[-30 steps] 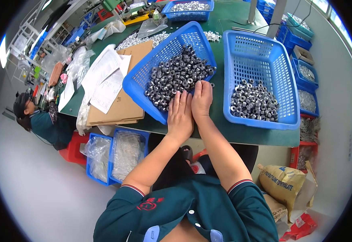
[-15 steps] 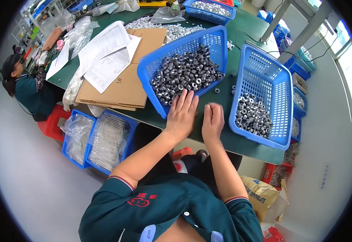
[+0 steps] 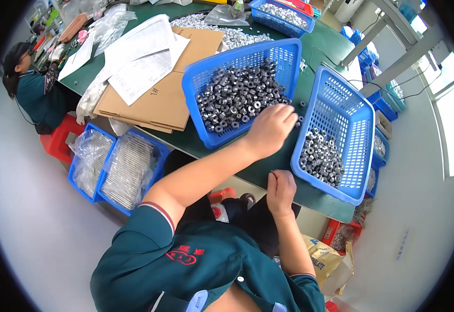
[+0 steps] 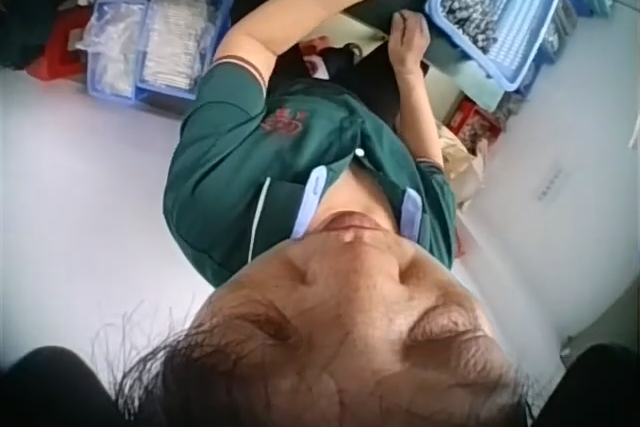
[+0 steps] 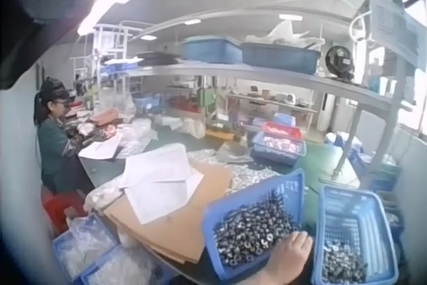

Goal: Manually inspecting and sorting small metal hardware components from one container to another.

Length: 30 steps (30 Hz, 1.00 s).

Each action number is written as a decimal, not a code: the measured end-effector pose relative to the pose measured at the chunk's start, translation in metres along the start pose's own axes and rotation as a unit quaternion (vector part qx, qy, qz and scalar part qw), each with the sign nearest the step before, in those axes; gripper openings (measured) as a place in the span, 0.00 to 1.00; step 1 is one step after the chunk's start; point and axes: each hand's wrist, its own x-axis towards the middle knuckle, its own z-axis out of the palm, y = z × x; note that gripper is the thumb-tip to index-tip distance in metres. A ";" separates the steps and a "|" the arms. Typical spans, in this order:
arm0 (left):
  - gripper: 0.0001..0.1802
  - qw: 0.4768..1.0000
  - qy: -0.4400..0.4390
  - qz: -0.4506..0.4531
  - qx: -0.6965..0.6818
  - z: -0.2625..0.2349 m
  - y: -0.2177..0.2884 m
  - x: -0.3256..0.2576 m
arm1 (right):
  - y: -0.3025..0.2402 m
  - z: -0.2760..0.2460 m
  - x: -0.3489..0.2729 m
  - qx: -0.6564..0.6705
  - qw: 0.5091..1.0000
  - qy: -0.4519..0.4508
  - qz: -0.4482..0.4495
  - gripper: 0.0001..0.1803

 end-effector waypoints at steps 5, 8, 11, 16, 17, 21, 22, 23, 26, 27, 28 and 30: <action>0.25 0.940 -0.169 0.050 0.291 0.042 -0.020 0.056 | -0.003 0.005 -0.002 -0.013 1.000 0.012 -0.004 0.02; 0.32 0.908 -0.297 0.021 0.297 0.059 -0.031 0.069 | -0.003 0.006 -0.002 -0.025 0.999 0.013 -0.024 0.03; 0.35 0.826 -0.322 0.103 0.452 0.079 -0.050 0.071 | -0.008 0.011 -0.002 -0.017 0.999 0.005 -0.034 0.03; 0.37 0.808 -0.412 0.088 0.413 0.078 -0.020 0.097 | -0.003 0.003 -0.001 -0.051 0.998 0.008 -0.042 0.04; 0.36 0.796 -0.422 0.107 0.420 0.079 -0.019 0.102 | -0.002 0.003 -0.001 -0.055 0.998 0.008 -0.043 0.04; 0.39 0.824 -0.420 0.081 0.372 0.093 -0.060 0.096 | -0.013 0.014 0.000 -0.039 0.998 -0.007 -0.058 0.04; 0.38 0.840 -0.436 0.072 0.315 0.082 -0.047 0.103 | -0.009 0.012 -0.001 -0.048 0.997 -0.004 -0.056 0.04; 0.35 0.819 -0.446 0.109 0.344 0.099 -0.054 0.107 | -0.005 0.011 0.000 -0.053 0.997 0.000 -0.052 0.04; 0.26 0.842 -0.421 0.180 0.285 0.087 -0.044 0.114 | 0.001 0.004 -0.001 -0.065 0.997 0.006 -0.044 0.04; 0.24 0.880 -0.366 0.190 0.237 0.091 -0.062 0.102 | -0.005 0.007 0.000 -0.057 0.997 0.001 -0.055 0.04; 0.24 0.879 -0.366 0.190 0.239 0.094 -0.065 0.099 | -0.005 0.008 0.000 -0.056 0.997 -0.001 -0.059 0.05; 0.23 0.861 -0.363 0.250 0.256 0.100 -0.070 0.092 | -0.005 0.007 0.001 -0.059 0.996 -0.002 -0.062 0.05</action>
